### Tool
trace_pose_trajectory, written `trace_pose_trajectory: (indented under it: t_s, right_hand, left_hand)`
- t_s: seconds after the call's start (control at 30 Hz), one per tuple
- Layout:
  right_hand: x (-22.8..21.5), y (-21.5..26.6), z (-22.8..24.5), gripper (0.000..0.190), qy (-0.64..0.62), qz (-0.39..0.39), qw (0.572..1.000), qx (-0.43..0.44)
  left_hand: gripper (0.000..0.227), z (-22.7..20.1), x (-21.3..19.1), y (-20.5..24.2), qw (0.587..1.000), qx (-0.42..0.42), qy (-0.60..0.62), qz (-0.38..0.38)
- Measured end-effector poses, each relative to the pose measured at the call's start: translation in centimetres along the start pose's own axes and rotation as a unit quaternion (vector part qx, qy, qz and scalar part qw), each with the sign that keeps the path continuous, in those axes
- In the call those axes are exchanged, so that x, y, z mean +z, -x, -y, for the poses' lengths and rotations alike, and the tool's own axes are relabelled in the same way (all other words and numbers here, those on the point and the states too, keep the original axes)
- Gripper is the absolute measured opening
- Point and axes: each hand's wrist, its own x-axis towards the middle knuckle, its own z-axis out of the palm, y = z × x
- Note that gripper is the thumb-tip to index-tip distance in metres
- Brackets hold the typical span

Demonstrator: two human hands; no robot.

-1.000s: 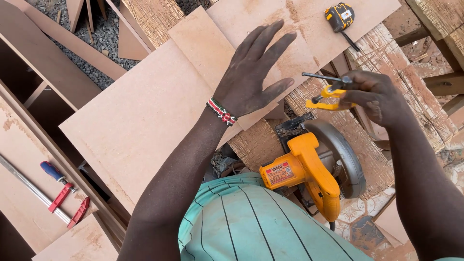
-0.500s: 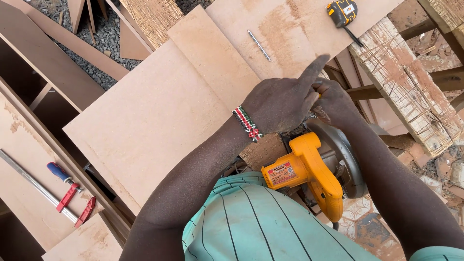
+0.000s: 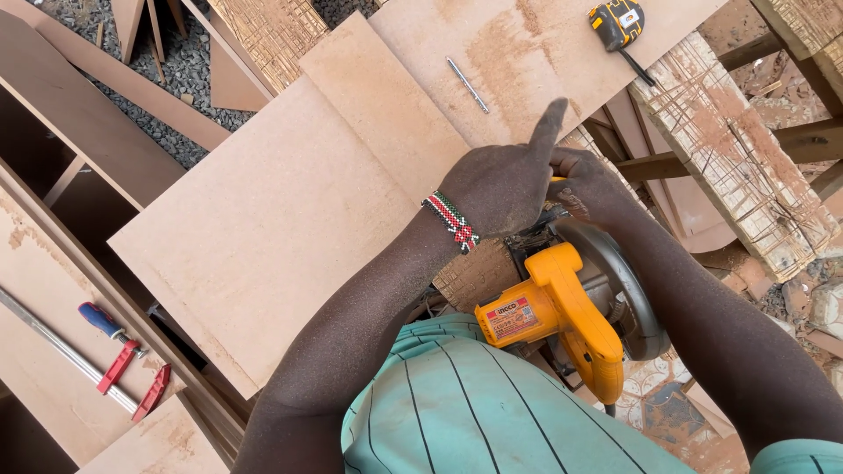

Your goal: The person measures and marks a large sheet of plywood with a tape measure and pencil, then uses a yellow circular saw to cut the sheet into smaller pieces. The person repeats the measuring, marking, and cutting process on another section of the plywood.

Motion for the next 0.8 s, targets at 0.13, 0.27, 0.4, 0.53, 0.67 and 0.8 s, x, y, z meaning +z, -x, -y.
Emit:
trace_pose_trajectory:
  t_s: [0.13,0.27,0.4,0.53,0.67,0.8]
  right_hand:
    - [0.7,2.3,4.5,0.034,-0.103,0.022,0.994,-0.004]
    - [1.3,1.1,1.8,0.04,-0.135,0.039,0.99,-0.024]
    - [1.9,0.4,0.8,0.04,-0.157,0.052,0.986,-0.009]
    - [2.5,-0.9,-1.4,0.039,-0.17,0.057,0.984,0.002]
    - [3.1,-2.0,-2.1,0.038,-0.173,0.059,0.983,0.01]
    - [3.7,-3.0,-3.2,0.037,-0.176,0.067,0.982,0.004]
  left_hand:
    - [0.079,1.8,-1.0,0.6,0.993,-0.058,-0.09,-0.042]
    - [0.078,2.7,-2.0,1.8,0.982,-0.119,-0.146,-0.009]
    - [0.088,3.7,-0.2,1.9,0.979,-0.109,-0.172,0.005]
    - [0.102,2.9,-1.6,2.3,0.975,-0.129,-0.179,-0.011]
    - [0.086,2.8,-1.1,2.3,0.983,-0.124,-0.13,-0.019]
    - [0.083,2.6,-0.3,2.4,0.988,-0.125,-0.082,-0.032]
